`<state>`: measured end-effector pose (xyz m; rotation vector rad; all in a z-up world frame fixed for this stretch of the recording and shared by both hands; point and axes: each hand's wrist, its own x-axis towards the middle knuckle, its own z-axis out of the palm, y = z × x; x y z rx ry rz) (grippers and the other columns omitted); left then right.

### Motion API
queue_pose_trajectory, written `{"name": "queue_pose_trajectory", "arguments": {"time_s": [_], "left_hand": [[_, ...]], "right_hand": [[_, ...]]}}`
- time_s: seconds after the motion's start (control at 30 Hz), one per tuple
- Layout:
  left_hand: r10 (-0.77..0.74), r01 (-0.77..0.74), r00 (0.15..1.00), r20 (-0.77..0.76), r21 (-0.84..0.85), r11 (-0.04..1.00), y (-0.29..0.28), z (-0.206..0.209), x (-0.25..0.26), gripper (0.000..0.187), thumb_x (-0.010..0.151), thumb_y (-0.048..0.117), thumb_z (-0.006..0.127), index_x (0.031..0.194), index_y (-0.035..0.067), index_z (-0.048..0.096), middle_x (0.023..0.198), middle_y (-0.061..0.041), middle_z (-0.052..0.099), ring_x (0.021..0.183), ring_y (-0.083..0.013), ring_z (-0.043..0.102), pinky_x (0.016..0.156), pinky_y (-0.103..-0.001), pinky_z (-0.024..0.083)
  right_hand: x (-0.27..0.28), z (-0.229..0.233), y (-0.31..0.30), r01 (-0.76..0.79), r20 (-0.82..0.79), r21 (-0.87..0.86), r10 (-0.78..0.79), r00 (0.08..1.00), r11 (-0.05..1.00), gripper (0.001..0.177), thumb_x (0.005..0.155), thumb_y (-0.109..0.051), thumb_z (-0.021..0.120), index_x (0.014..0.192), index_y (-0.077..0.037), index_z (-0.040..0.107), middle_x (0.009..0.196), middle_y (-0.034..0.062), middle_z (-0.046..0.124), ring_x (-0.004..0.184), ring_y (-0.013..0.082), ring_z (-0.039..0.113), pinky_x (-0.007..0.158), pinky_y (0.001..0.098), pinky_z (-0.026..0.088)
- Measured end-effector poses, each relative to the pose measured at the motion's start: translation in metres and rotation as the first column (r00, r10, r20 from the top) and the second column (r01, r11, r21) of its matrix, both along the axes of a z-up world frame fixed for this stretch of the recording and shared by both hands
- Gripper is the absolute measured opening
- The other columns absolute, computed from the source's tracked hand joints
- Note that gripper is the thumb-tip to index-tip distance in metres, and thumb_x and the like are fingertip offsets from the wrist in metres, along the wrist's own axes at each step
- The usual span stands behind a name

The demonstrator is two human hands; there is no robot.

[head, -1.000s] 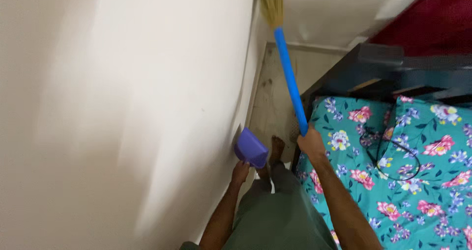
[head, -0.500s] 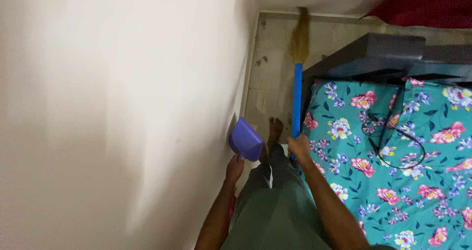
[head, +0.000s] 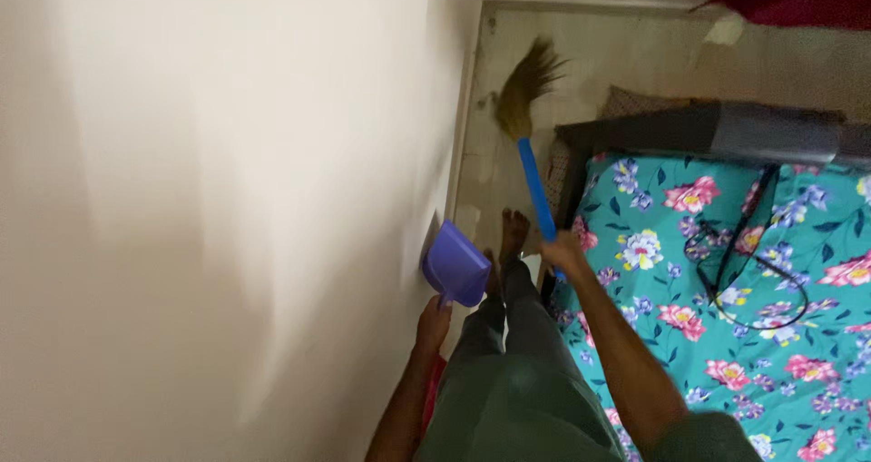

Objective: The person sweeps the floor using a broom and a dustpan, moving between the bed and the wall.

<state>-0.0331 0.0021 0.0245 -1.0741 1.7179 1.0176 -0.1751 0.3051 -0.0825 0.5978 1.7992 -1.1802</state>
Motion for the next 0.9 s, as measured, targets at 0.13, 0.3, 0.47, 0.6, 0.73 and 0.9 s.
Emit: {"name": "queue_pose_trajectory", "arguments": {"time_s": [0.13,0.3,0.47,0.6,0.73,0.9], "left_hand": [[-0.11,0.108,0.981,-0.157,-0.02,0.994,-0.001,-0.025,-0.001,0.05,0.097,0.031,0.052,0.139,0.005,0.058,0.126,-0.017,0.069,0.113,-0.0322,0.065,0.097,-0.042,0.049],[-0.081,0.086,0.99,-0.118,0.032,0.996,0.006,-0.04,-0.01,0.056,0.097,0.032,0.052,0.147,0.007,0.051,0.14,-0.019,0.063,0.126,-0.0358,0.061,0.106,-0.043,0.045],[-0.147,0.146,0.985,-0.089,-0.014,0.989,0.014,-0.042,-0.02,0.054,0.098,0.035,0.051,0.145,0.007,0.052,0.136,-0.019,0.064,0.123,-0.0356,0.063,0.103,-0.045,0.047],[-0.114,0.114,0.984,-0.136,-0.008,0.993,0.011,-0.034,-0.022,0.053,0.101,0.041,0.05,0.141,0.007,0.056,0.13,-0.019,0.068,0.119,-0.0355,0.064,0.101,-0.043,0.048],[-0.102,0.102,0.983,-0.152,-0.009,0.995,0.01,-0.024,-0.021,0.053,0.1,0.042,0.051,0.139,0.006,0.056,0.125,-0.018,0.07,0.114,-0.0349,0.066,0.097,-0.043,0.05],[0.002,-0.004,0.998,-0.062,-0.028,1.0,0.008,-0.021,-0.02,0.053,0.099,0.039,0.051,0.142,0.008,0.053,0.125,-0.016,0.069,0.113,-0.0326,0.066,0.096,-0.041,0.05]], "right_hand": [[0.013,0.109,0.015,0.051,0.097,0.148,-0.065,0.993,0.988,0.019,0.082,-0.017,0.072,0.086,-0.003,0.06,0.059,0.0118,0.062,0.046,0.0243,0.06,0.043,0.0407,0.049],[0.001,0.2,0.005,0.421,0.042,-0.029,-0.42,0.907,0.907,0.032,0.092,-0.029,0.071,0.094,0.0,0.058,0.062,0.0071,0.055,0.045,0.0178,0.052,0.04,0.0374,0.044],[-0.053,0.141,-0.005,0.493,-0.148,-0.115,-0.506,0.85,0.862,0.032,0.101,-0.033,0.061,0.091,-0.004,0.053,0.059,0.0059,0.054,0.044,0.0171,0.052,0.04,0.0344,0.042],[-0.121,0.028,-0.009,0.424,-0.231,0.067,-0.4,0.887,0.903,0.026,0.099,-0.026,0.064,0.085,-0.004,0.061,0.063,0.0073,0.059,0.049,0.0191,0.058,0.045,0.0363,0.047],[-0.149,-0.021,0.001,0.237,-0.268,0.049,-0.216,0.939,0.97,0.024,0.092,-0.017,0.067,0.078,0.003,0.064,0.063,0.0115,0.061,0.051,0.0226,0.061,0.048,0.039,0.048],[-0.163,0.017,-0.015,-0.003,-0.101,0.145,0.018,0.995,0.989,0.02,0.09,-0.019,0.066,0.09,0.0,0.063,0.059,0.0119,0.06,0.046,0.0242,0.061,0.044,0.0406,0.047]]}}
